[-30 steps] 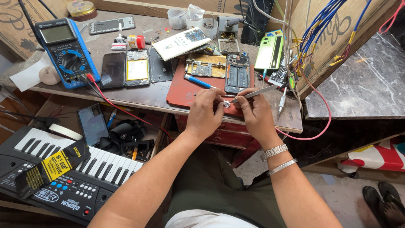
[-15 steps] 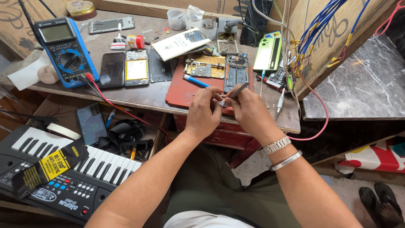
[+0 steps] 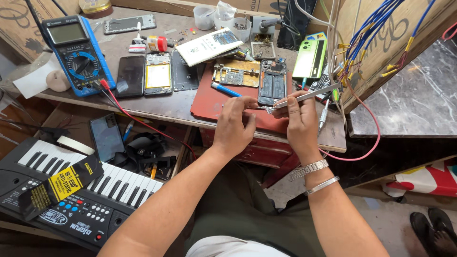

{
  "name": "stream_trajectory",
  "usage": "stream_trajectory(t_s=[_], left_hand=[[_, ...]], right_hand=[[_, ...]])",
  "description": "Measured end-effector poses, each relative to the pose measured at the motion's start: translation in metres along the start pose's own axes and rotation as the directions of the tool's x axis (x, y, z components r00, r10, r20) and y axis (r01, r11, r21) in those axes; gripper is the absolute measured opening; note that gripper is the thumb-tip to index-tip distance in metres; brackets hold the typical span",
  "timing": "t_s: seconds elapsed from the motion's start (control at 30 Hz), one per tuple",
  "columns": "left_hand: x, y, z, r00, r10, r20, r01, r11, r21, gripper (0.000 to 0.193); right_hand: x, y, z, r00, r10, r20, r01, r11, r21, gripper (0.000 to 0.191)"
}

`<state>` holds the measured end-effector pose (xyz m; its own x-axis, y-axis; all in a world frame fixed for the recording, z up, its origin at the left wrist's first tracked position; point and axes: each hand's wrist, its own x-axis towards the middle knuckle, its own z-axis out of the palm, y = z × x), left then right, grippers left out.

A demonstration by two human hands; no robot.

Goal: The person sits at a repair workbench and uses tweezers to work on a disassembled phone motherboard, holding the board with one hand while picking and positioning small components with the other. They continue manipulating the board and small parts with the tweezers throughout the clip.

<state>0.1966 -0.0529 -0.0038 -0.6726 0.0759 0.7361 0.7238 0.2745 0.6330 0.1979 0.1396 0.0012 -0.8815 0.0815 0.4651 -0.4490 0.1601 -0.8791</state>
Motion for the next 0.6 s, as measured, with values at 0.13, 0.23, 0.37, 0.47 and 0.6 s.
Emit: stream_trajectory(t_s=[0.13, 0.23, 0.37, 0.47, 0.6], left_hand=[[0.0024, 0.0039, -0.0027, 0.997, 0.048, 0.065, -0.052, 0.997, 0.061, 0.032], [0.0028, 0.0054, -0.0043, 0.989, 0.020, 0.146, -0.029, 0.998, 0.062, 0.031], [0.0027, 0.0036, -0.0022, 0.982, -0.090, 0.164, 0.095, 0.995, -0.025, 0.030], [0.0036, 0.0018, -0.0012, 0.978, -0.134, 0.162, 0.146, 0.987, -0.064, 0.029], [0.0042, 0.0012, -0.0006, 0.985, -0.102, 0.142, 0.109, 0.993, -0.044, 0.024]], right_hand=[[0.0060, 0.0043, -0.0076, 0.993, 0.084, 0.088, -0.096, 0.985, 0.142, 0.020], [0.0060, 0.0026, -0.0105, 0.986, 0.134, 0.098, -0.150, 0.971, 0.186, 0.022], [0.0054, 0.0032, -0.0109, 0.987, 0.130, 0.091, -0.146, 0.968, 0.204, 0.022], [0.0060, 0.0028, -0.0119, 0.987, 0.138, 0.084, -0.155, 0.956, 0.249, 0.022], [0.0060, 0.0036, -0.0122, 0.988, 0.133, 0.081, -0.150, 0.953, 0.261, 0.022]])
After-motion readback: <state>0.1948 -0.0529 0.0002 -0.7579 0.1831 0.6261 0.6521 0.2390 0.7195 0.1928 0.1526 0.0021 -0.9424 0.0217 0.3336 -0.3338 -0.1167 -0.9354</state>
